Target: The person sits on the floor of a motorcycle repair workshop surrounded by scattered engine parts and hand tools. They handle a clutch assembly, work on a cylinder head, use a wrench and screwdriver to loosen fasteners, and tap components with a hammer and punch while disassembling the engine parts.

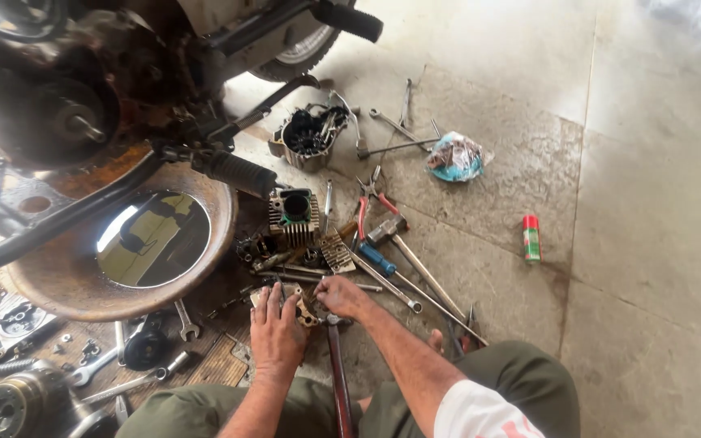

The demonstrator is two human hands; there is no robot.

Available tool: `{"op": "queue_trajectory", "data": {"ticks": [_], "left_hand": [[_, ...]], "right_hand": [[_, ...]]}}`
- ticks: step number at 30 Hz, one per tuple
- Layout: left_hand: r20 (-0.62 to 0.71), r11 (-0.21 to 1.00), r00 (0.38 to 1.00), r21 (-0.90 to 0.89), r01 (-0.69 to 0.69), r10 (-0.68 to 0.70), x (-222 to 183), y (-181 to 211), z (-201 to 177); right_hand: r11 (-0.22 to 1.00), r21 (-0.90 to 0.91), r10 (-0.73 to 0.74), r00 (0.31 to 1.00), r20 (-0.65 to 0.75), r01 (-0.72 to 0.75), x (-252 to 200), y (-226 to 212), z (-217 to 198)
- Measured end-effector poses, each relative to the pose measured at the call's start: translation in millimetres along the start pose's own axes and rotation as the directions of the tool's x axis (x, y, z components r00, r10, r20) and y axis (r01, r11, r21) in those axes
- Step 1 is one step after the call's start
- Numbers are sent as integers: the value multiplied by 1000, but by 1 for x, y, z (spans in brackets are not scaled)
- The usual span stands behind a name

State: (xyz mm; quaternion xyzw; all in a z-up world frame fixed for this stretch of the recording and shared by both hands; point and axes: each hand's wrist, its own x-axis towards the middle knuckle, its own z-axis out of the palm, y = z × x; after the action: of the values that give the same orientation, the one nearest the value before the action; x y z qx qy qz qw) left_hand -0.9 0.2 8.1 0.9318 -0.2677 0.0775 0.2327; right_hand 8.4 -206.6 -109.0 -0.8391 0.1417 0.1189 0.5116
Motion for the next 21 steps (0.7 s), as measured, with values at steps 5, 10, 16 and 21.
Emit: {"op": "queue_trajectory", "data": {"ticks": [5, 10, 16, 21], "left_hand": [[27, 996, 1000, 94, 5, -7, -2, -6, 8], [29, 996, 1000, 85, 0, -2, 1, -6, 10], [-32, 999, 999, -35, 6, -7, 0, -2, 8], [-98, 998, 995, -61, -29, 23, 2, -7, 16]], "right_hand": [[929, -211, -324, 944, -65, 305, 0, 21, 8], [1000, -11, 21, 999, -26, -21, -30, -29, -3], [964, -113, -256, 953, -162, 240, -17, 28, 24], [966, 138, -181, 951, -251, 220, -23, 17, 26]]}}
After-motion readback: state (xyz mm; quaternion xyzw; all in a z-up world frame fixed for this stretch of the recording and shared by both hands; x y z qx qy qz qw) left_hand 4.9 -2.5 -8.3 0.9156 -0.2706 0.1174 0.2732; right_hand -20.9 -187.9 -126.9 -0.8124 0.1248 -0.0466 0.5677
